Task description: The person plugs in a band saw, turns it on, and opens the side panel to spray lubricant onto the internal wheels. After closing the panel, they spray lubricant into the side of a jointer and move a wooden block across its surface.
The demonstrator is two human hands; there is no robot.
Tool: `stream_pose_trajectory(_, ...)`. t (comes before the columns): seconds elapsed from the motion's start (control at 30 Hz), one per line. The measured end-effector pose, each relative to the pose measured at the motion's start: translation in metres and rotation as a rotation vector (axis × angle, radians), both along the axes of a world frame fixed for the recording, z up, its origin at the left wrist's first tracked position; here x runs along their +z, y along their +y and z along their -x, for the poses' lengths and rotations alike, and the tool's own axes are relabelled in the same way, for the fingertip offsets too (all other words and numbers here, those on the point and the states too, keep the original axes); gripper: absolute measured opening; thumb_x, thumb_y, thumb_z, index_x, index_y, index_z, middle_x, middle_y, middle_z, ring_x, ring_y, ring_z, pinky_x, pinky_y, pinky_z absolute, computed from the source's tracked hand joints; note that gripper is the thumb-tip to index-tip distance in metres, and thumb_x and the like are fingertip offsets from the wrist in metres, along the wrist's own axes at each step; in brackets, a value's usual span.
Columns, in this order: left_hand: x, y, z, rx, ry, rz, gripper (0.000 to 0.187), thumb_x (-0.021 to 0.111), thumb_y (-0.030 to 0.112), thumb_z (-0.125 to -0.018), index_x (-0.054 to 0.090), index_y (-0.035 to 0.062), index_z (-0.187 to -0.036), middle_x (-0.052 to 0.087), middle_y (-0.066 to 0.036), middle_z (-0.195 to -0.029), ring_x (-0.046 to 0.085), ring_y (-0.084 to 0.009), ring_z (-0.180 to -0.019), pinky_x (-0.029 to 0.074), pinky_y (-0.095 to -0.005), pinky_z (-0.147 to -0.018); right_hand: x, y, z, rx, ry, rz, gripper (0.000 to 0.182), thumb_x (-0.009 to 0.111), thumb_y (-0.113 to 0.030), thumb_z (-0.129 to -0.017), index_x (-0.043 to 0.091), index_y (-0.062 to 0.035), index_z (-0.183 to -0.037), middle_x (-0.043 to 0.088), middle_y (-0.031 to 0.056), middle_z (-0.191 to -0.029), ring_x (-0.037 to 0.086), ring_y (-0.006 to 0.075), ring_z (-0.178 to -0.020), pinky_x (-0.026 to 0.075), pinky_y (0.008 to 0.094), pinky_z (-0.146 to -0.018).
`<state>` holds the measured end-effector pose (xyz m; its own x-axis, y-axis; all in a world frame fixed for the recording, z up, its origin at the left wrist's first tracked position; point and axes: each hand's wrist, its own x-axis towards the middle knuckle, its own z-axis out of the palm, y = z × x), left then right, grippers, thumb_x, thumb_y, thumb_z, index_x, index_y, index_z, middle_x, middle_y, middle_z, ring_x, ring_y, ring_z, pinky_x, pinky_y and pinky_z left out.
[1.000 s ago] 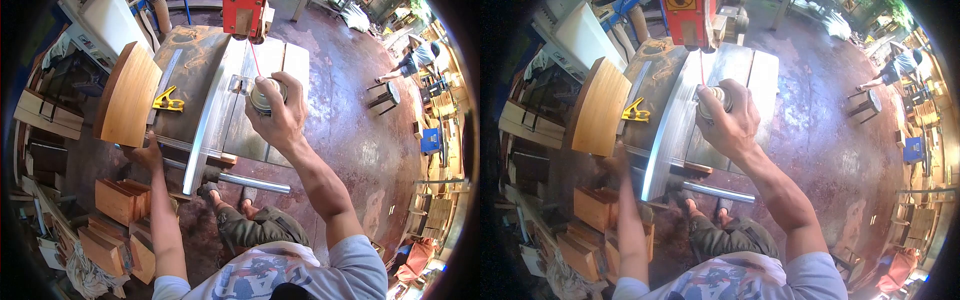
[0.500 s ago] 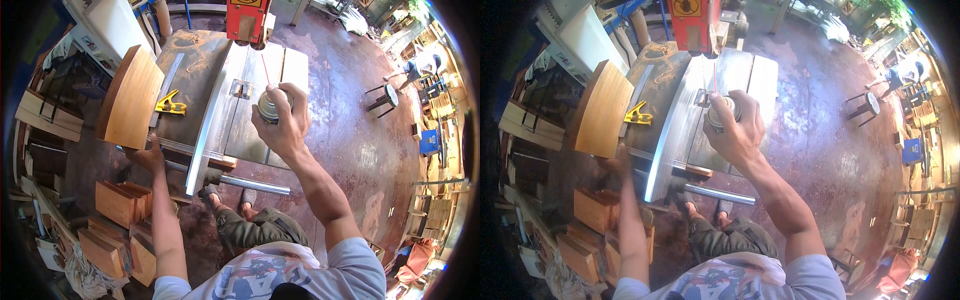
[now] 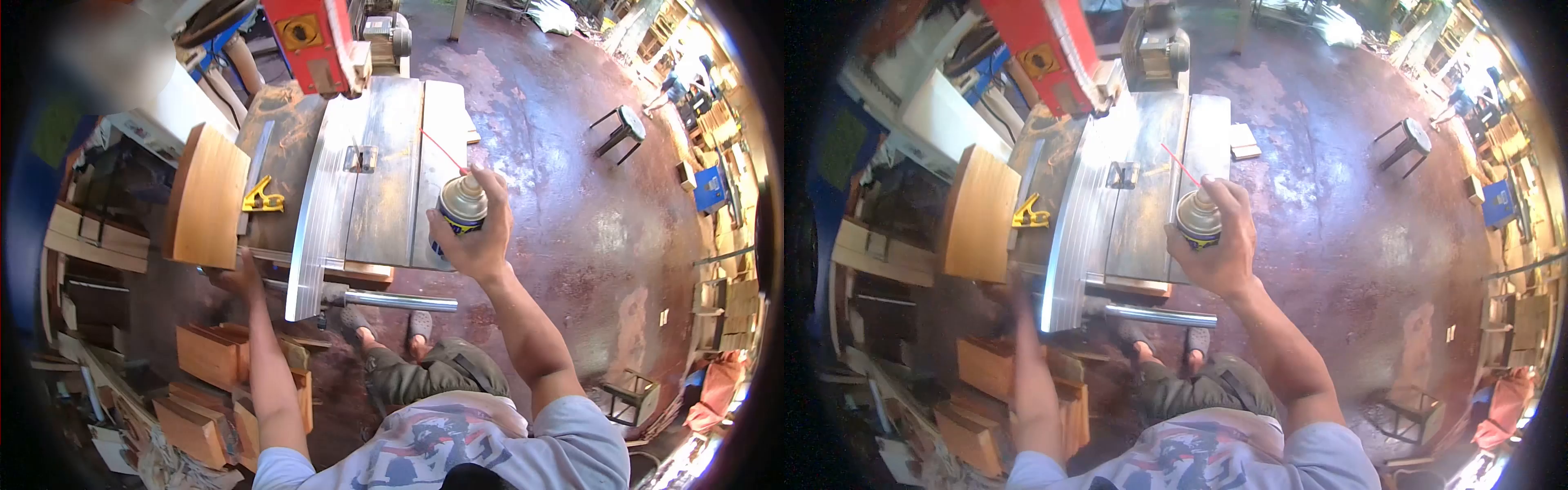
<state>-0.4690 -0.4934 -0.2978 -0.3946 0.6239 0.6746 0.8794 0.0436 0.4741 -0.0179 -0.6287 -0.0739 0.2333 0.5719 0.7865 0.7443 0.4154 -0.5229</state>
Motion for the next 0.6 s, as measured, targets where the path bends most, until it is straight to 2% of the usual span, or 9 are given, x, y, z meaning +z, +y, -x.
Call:
stream_pose_trajectory(0.03, -0.003, -0.002, 0.012, 0.017, 0.014, -0.008, 0.103, 0.082, 0.038, -0.078, 0.026, -0.0061, -0.152, 0.040, -0.030, -0.147, 0.038, -0.0433, -0.139, 0.028, -0.0567, -0.117, -0.002, -0.003, -0.004, 0.032, 0.119, 0.032, 0.081, 0.085, -0.007, -0.069, 0.046, -0.0072, -0.140, 0.058, 0.0195, -0.120, 0.063, 0.0314, -0.102, 0.053, 0.0424, -0.085)
stream_pose_trajectory(0.1, 0.033, -0.027, 0.010, -0.108, -0.438, 0.127, 0.096, 0.078, 0.035, -0.086, 0.023, -0.0056, -0.154, 0.040, -0.029, -0.148, 0.044, -0.0373, -0.137, 0.034, -0.0492, -0.115, -0.009, -0.008, -0.009, 0.114, 0.352, 0.092, 0.081, 0.083, -0.004, -0.072, 0.043, -0.0058, -0.142, 0.057, 0.0200, -0.123, 0.062, 0.0287, -0.105, 0.052, 0.0424, -0.087)
stream_pose_trajectory(0.17, 0.045, -0.055, 0.014, -0.087, -0.773, 0.187, 0.089, 0.071, 0.030, -0.094, 0.018, -0.0047, -0.156, 0.039, -0.028, -0.150, 0.048, -0.0320, -0.135, 0.038, -0.0415, -0.114, -0.005, -0.008, -0.014, 0.105, 0.311, 0.032, 0.079, 0.082, -0.002, -0.072, 0.045, -0.0063, -0.141, 0.058, 0.0201, -0.123, 0.062, 0.0281, -0.104, 0.052, 0.0414, -0.088)
stream_pose_trajectory(0.27, 0.106, -0.119, -0.036, -0.191, -0.877, 0.134, 0.084, 0.066, 0.026, -0.098, 0.014, -0.0033, -0.158, 0.034, -0.028, -0.155, 0.047, -0.0311, -0.136, 0.038, -0.0390, -0.114, 0.004, 0.000, -0.015, 0.076, 0.171, -0.096, 0.077, 0.083, -0.005, -0.070, 0.048, -0.0057, -0.138, 0.058, 0.0208, -0.121, 0.064, 0.0286, -0.100, 0.053, 0.0393, -0.084)
stream_pose_trajectory(0.43, 0.146, -0.174, -0.086, -0.404, -0.720, 0.203, 0.077, 0.060, 0.022, -0.100, 0.015, -0.0035, -0.158, 0.032, -0.025, -0.156, 0.045, -0.0363, -0.136, 0.038, -0.0426, -0.113, 0.004, 0.036, -0.005, 0.078, 0.175, -0.193, 0.074, 0.085, -0.009, -0.069, 0.051, -0.0099, -0.135, 0.059, 0.0201, -0.118, 0.066, 0.0313, -0.093, 0.055, 0.0410, -0.078)
stream_pose_trajectory(0.5, 0.158, -0.179, -0.105, -0.447, -0.614, 0.203, 0.076, 0.060, 0.021, -0.101, 0.015, -0.0038, -0.158, 0.033, -0.024, -0.155, 0.046, -0.0376, -0.135, 0.039, -0.0435, -0.112, 0.005, 0.049, 0.000, 0.089, 0.160, -0.219, 0.073, 0.085, -0.009, -0.069, 0.052, -0.0107, -0.134, 0.060, 0.0197, -0.117, 0.067, 0.0318, -0.092, 0.056, 0.0414, -0.077)
stream_pose_trajectory(0.6, 0.172, -0.180, -0.120, -0.414, -0.642, 0.215, 0.069, 0.057, 0.020, -0.102, 0.022, -0.0039, -0.156, 0.037, -0.023, -0.153, 0.047, -0.0354, -0.135, 0.037, -0.0431, -0.113, 0.009, 0.059, -0.001, 0.091, 0.237, -0.252, 0.070, 0.085, -0.009, -0.067, 0.055, -0.0125, -0.131, 0.059, 0.0170, -0.116, 0.066, 0.0340, -0.094, 0.056, 0.0423, -0.075)
